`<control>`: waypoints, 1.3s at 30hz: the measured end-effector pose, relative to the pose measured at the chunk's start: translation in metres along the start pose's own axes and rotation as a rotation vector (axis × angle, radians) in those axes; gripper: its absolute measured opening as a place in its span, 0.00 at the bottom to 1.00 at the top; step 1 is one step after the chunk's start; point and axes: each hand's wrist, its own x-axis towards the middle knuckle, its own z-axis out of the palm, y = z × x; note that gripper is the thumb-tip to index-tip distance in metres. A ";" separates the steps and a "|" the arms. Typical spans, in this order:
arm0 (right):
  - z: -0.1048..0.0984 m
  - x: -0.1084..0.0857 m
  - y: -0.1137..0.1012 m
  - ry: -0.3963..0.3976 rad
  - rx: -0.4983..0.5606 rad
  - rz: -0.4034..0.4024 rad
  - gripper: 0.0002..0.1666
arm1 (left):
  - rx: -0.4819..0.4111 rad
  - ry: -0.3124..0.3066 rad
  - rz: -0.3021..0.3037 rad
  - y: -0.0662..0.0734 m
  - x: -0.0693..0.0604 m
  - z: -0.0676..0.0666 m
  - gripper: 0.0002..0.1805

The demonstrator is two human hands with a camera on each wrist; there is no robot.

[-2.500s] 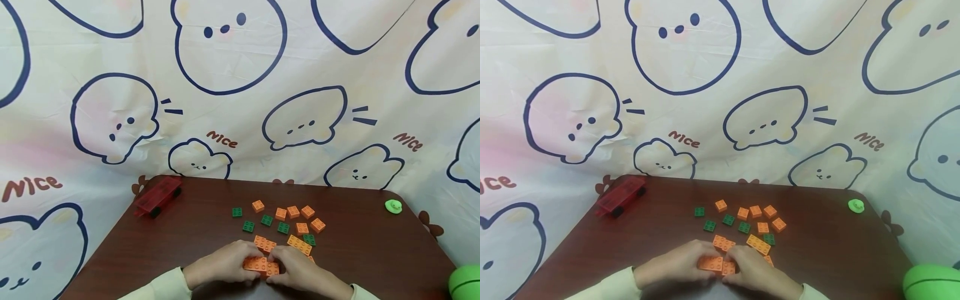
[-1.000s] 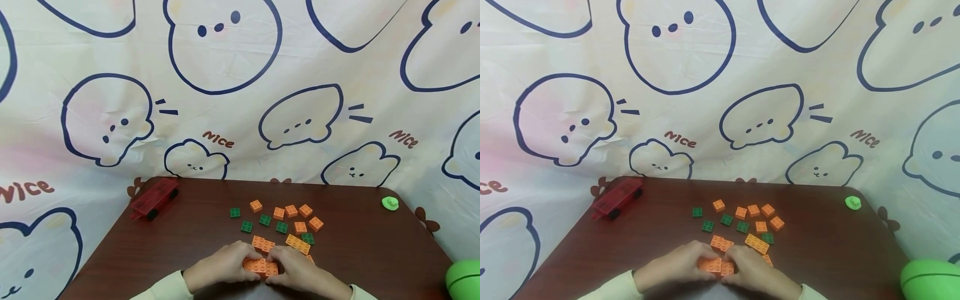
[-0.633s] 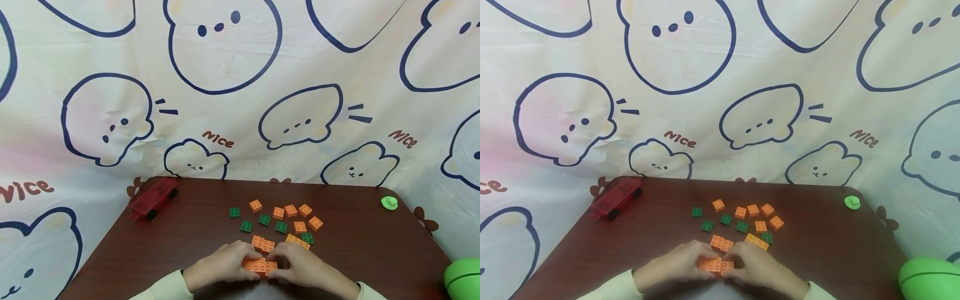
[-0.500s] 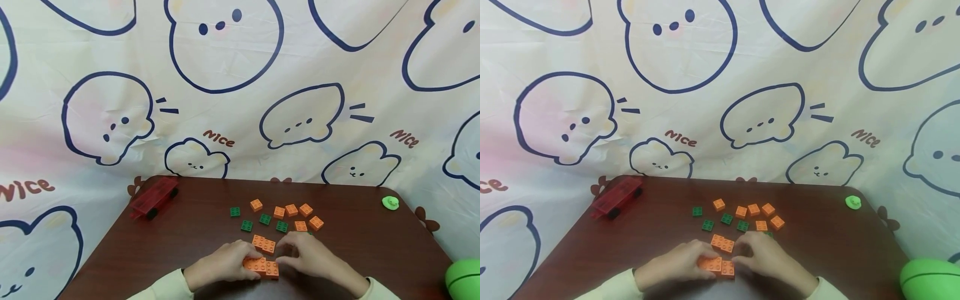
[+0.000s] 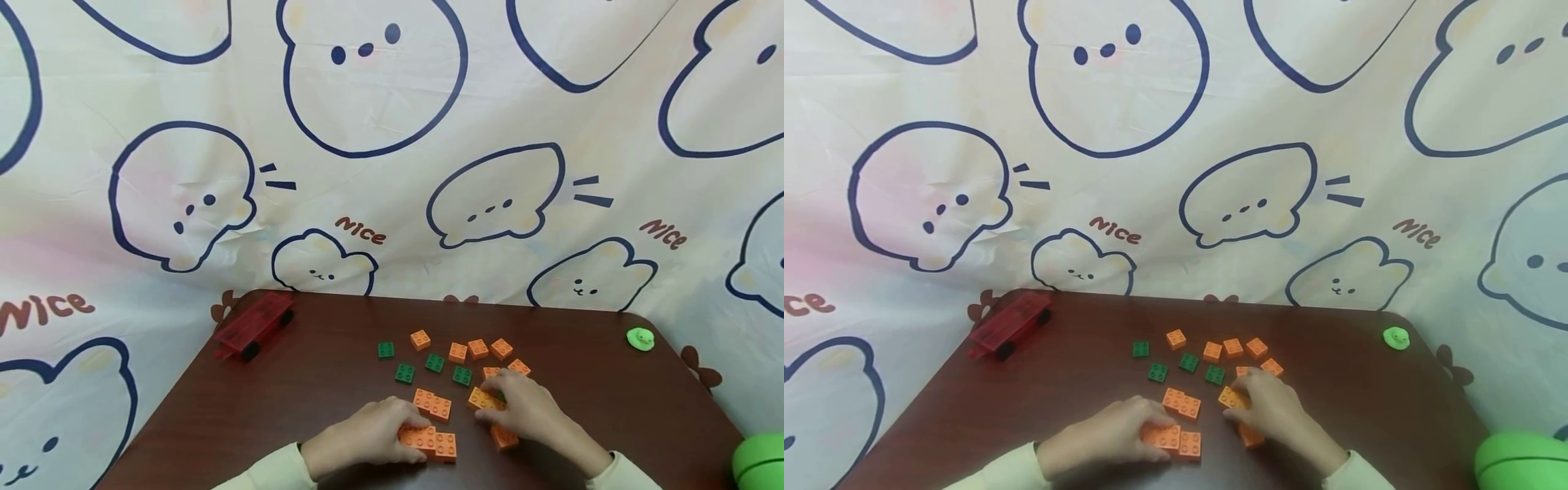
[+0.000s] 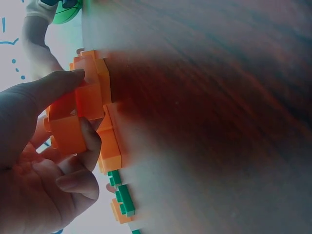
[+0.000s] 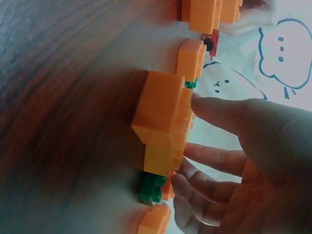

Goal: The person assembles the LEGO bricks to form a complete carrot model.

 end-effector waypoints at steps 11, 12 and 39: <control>0.003 0.006 0.002 -0.062 -0.057 0.038 0.25 | 0.007 -0.008 0.025 0.001 -0.002 -0.001 0.24; 0.004 0.006 0.002 -0.062 -0.059 0.035 0.25 | 0.009 -0.011 0.031 0.002 -0.002 -0.001 0.24; 0.014 0.009 0.002 0.068 -0.121 -0.124 0.19 | 0.036 -0.038 0.017 0.001 -0.001 -0.002 0.25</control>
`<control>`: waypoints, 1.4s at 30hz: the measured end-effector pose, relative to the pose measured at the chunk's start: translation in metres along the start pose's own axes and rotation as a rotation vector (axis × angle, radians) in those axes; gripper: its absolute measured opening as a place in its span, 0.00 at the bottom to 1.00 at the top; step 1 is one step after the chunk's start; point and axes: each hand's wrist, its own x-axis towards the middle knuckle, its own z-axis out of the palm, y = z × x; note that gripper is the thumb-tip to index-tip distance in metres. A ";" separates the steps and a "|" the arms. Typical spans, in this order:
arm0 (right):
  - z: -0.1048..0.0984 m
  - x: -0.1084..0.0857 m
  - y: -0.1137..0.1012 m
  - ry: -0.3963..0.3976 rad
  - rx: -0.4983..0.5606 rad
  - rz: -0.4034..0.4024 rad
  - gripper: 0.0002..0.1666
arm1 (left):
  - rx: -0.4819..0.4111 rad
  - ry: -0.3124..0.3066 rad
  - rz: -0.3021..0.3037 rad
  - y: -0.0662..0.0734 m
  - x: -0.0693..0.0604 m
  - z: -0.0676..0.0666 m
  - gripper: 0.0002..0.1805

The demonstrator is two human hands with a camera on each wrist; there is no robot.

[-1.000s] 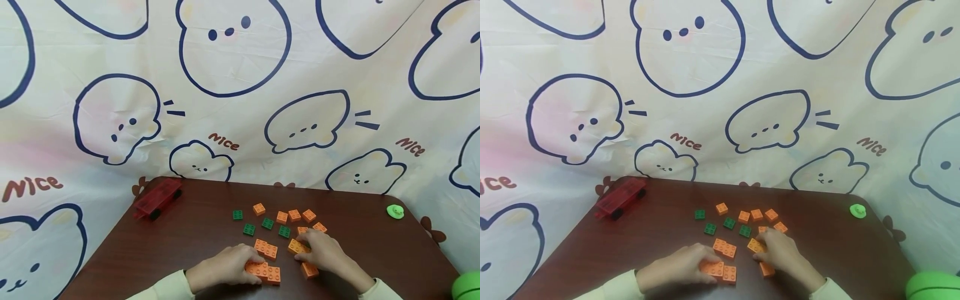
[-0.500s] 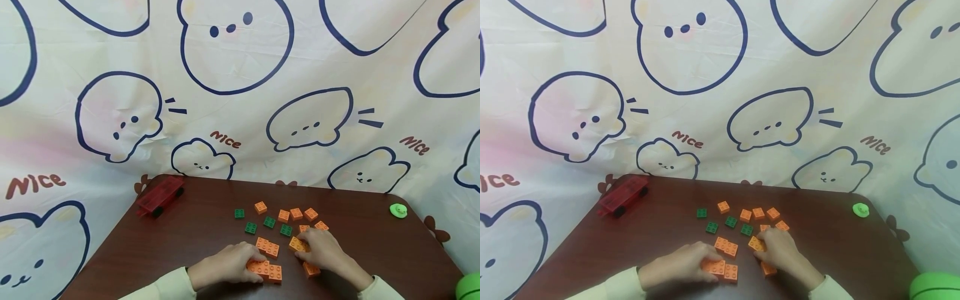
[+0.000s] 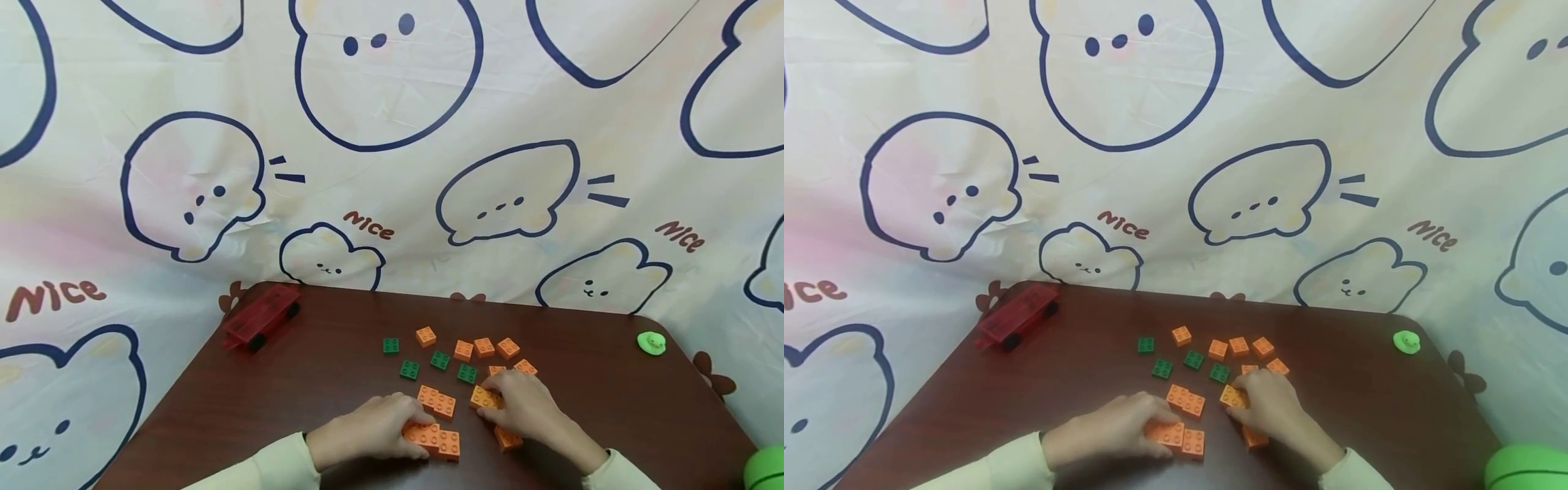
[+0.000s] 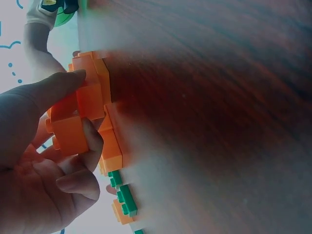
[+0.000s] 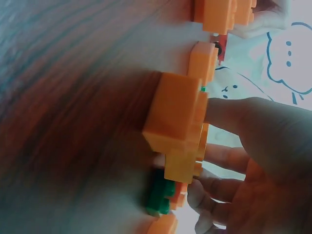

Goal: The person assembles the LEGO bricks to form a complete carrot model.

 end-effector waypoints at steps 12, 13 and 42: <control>-0.021 -0.007 -0.022 -0.001 0.106 -0.045 0.19 | 0.005 0.022 0.002 0.001 0.000 0.001 0.25; -0.022 -0.008 -0.023 -0.023 0.130 -0.045 0.20 | 0.006 0.021 -0.001 0.001 0.000 0.001 0.25; -0.010 -0.020 -0.033 -0.131 0.319 -0.303 0.19 | -0.011 0.017 -0.001 0.000 0.001 0.003 0.24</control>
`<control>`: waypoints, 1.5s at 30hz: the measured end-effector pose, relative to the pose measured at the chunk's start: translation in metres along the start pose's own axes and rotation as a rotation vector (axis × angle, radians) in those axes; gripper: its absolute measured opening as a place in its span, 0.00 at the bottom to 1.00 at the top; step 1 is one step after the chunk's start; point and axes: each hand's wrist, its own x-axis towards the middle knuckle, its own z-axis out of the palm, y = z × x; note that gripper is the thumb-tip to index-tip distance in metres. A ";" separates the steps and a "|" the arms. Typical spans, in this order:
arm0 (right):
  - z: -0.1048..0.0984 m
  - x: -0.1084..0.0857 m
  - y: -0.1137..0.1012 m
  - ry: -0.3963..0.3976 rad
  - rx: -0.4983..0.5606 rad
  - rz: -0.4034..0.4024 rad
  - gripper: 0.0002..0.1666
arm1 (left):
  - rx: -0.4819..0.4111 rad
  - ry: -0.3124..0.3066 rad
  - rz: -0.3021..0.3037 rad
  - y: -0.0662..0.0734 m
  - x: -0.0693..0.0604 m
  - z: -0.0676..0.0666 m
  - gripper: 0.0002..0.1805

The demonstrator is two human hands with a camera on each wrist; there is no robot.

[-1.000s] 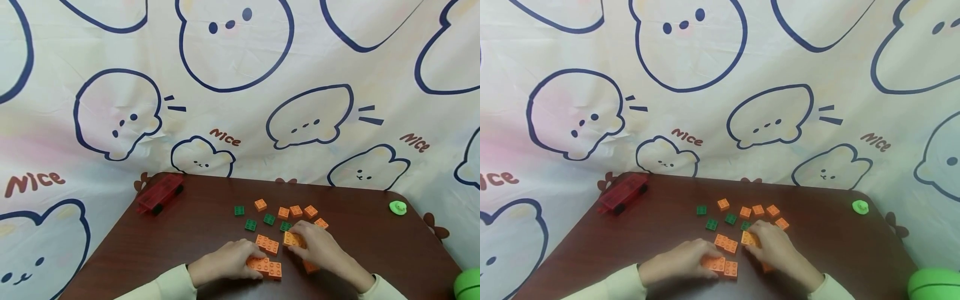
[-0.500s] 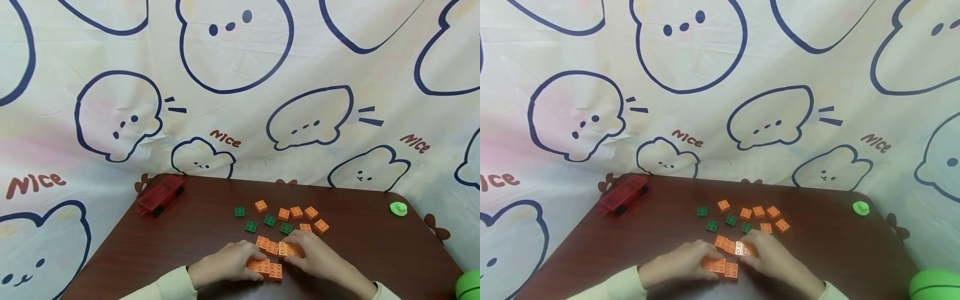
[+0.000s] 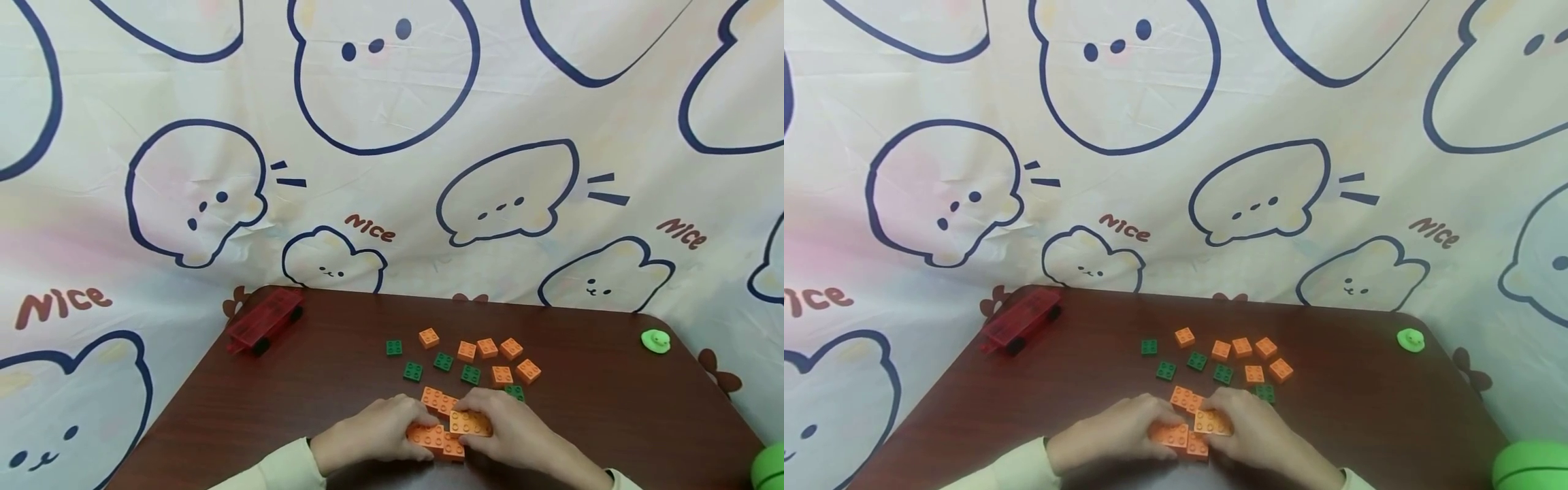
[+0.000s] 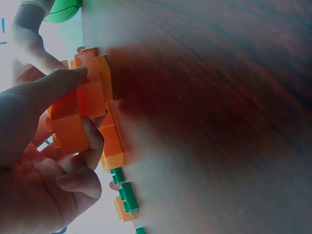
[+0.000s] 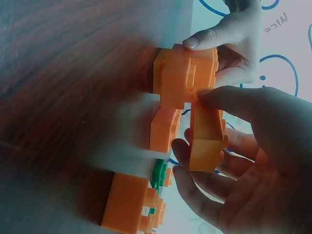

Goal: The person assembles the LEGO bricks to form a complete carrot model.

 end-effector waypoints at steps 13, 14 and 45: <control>0.005 0.002 -0.006 -0.030 0.049 -0.026 0.17 | 0.008 0.015 0.022 -0.001 0.001 0.001 0.25; 0.005 0.002 -0.007 -0.034 0.048 -0.027 0.17 | 0.007 0.014 0.017 -0.001 0.001 0.001 0.25; 0.004 0.001 -0.009 -0.083 0.051 -0.044 0.16 | 0.013 0.012 0.007 -0.002 0.001 0.003 0.26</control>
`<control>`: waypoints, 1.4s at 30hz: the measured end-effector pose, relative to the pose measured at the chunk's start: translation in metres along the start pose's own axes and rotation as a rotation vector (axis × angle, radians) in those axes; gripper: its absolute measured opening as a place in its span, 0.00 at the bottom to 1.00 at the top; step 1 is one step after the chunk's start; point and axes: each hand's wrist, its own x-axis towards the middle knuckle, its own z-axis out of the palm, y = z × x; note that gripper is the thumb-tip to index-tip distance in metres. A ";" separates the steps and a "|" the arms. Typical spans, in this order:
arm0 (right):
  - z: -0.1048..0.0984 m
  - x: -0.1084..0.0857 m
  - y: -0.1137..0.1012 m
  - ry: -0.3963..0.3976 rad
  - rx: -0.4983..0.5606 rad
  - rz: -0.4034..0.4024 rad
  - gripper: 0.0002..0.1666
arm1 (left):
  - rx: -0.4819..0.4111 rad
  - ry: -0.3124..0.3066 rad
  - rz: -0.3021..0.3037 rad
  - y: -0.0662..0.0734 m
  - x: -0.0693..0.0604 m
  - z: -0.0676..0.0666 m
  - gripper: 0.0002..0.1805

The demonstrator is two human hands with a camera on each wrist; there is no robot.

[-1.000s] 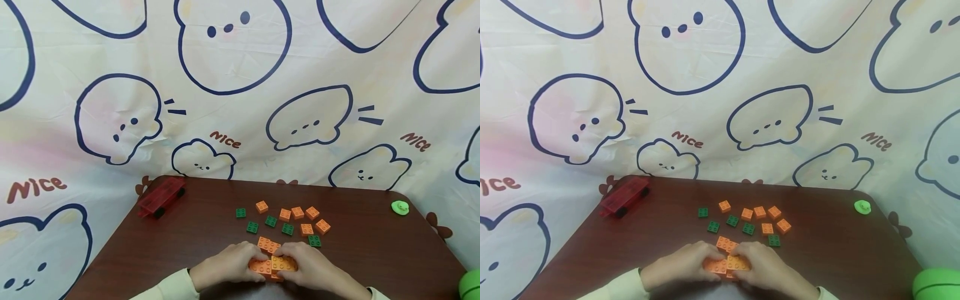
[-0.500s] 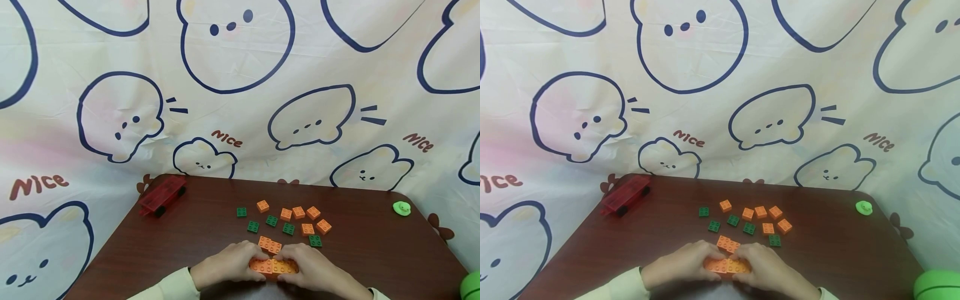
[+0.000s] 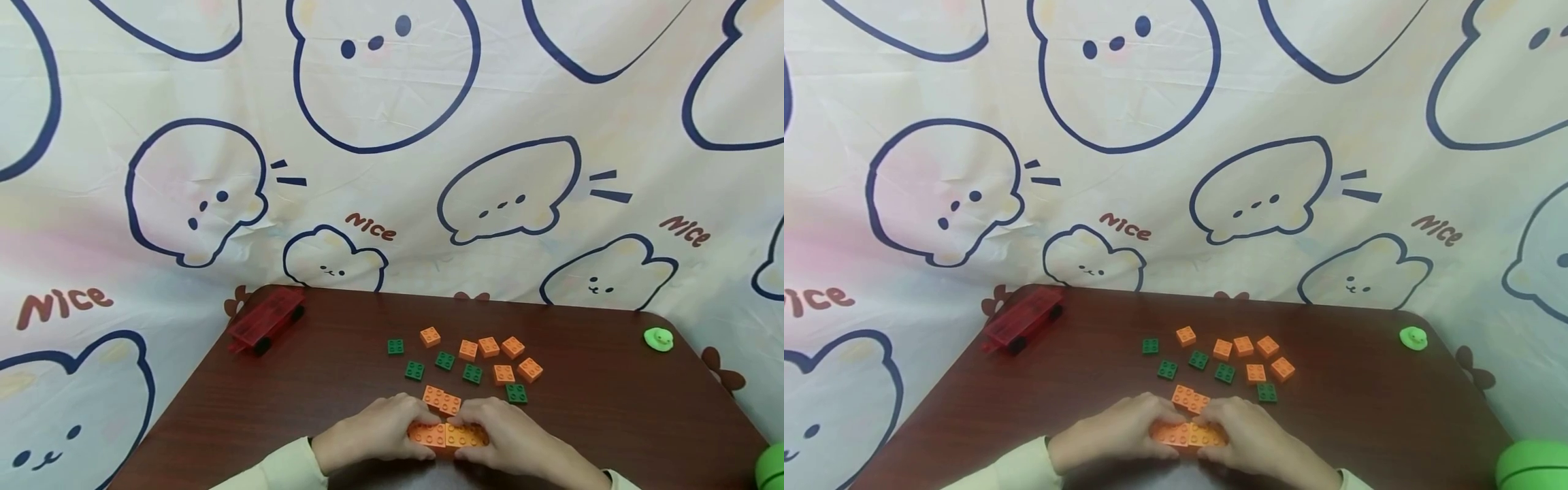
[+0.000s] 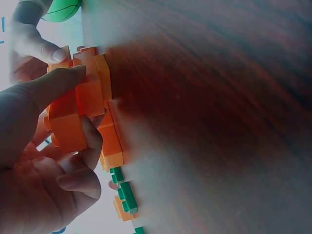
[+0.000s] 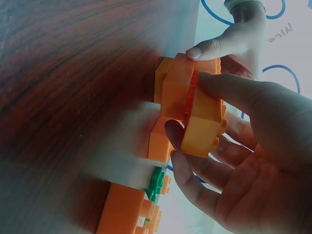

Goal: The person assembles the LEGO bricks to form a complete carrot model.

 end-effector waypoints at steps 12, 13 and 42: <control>0.002 0.000 -0.001 -0.002 -0.023 0.013 0.16 | -0.007 -0.004 0.000 0.001 0.000 -0.001 0.25; 0.002 0.000 0.000 -0.001 -0.025 0.013 0.16 | -0.003 -0.001 0.003 0.001 0.000 -0.001 0.25; 0.000 0.002 -0.001 -0.016 0.008 0.025 0.15 | 0.003 0.000 0.001 0.001 0.001 -0.001 0.26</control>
